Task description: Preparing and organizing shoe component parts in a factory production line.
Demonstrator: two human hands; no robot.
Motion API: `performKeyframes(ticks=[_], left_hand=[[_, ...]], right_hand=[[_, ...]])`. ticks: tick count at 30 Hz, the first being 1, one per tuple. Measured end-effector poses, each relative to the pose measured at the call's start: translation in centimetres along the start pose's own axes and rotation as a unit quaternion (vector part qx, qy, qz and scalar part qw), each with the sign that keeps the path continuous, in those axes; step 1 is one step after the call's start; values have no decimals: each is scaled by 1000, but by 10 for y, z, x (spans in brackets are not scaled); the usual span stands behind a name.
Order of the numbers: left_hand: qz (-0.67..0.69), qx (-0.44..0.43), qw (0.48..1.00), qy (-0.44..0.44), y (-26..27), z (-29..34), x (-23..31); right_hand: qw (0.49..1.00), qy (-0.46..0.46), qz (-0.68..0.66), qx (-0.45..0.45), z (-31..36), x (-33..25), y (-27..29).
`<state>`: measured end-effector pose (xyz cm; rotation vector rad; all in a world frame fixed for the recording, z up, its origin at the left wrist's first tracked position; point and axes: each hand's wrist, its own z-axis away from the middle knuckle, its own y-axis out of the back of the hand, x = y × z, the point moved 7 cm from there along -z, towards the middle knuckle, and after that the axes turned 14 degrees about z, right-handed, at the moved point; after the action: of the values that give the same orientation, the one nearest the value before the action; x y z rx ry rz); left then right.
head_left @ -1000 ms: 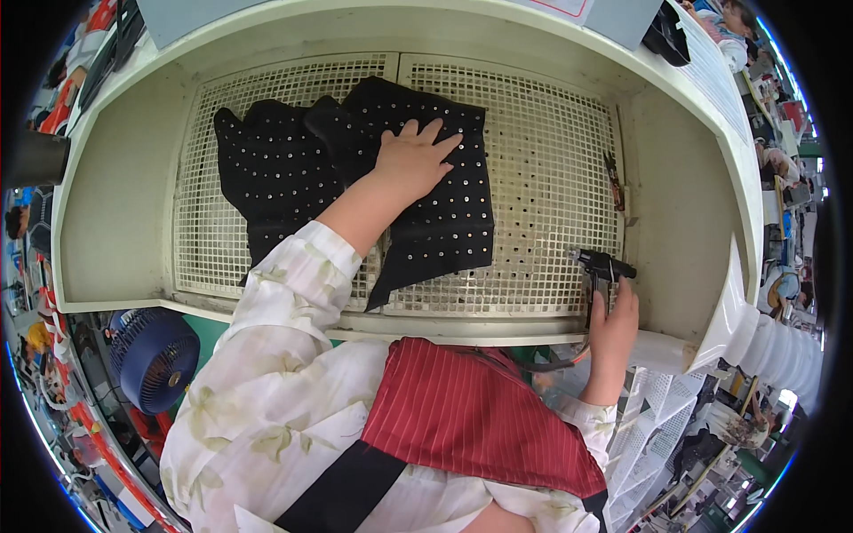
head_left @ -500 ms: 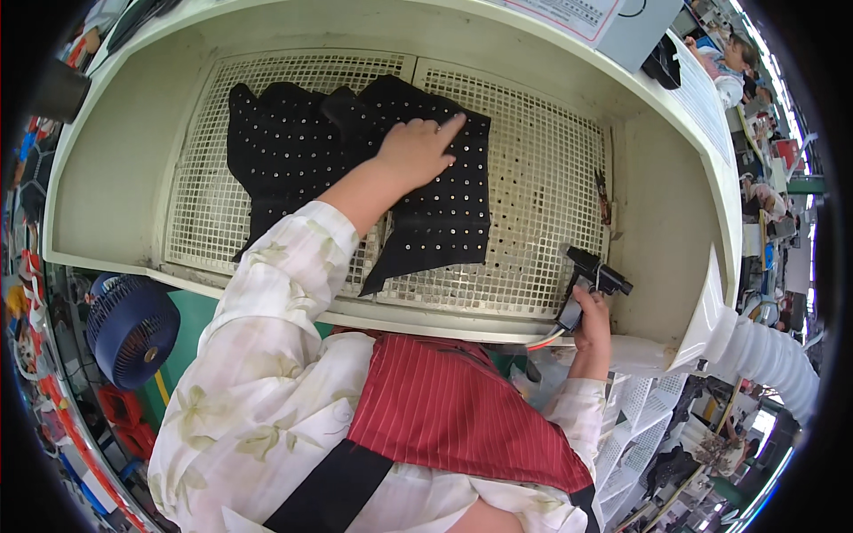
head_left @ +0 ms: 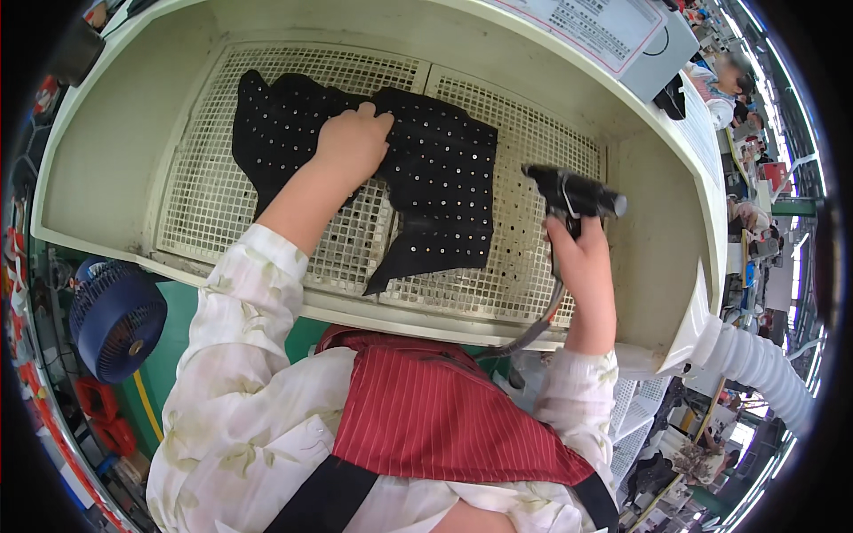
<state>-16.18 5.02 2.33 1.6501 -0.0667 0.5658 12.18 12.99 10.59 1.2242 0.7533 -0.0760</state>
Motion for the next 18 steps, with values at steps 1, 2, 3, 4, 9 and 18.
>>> performKeyframes(ticks=[1,2,3,4,9,18], left_hand=[[8,5,1000,3,-1,1,4],[15,9,1000,6,-2,2,8],[35,6,999,17,-2,6,9],[37,8,999,18,-5,9,8],[116,80,990,1,-3,25,1],[153,140,978,-1,-12,30,-6]], right_hand=[[1000,-1,4,3,-9,-7,-3],[999,-11,42,23,-16,-12,-4],[996,-17,78,41,-21,-15,-5],[996,-16,80,41,-22,-17,-7],[993,31,85,77,-7,-14,-4],[995,-21,92,-17,50,4,-4]])
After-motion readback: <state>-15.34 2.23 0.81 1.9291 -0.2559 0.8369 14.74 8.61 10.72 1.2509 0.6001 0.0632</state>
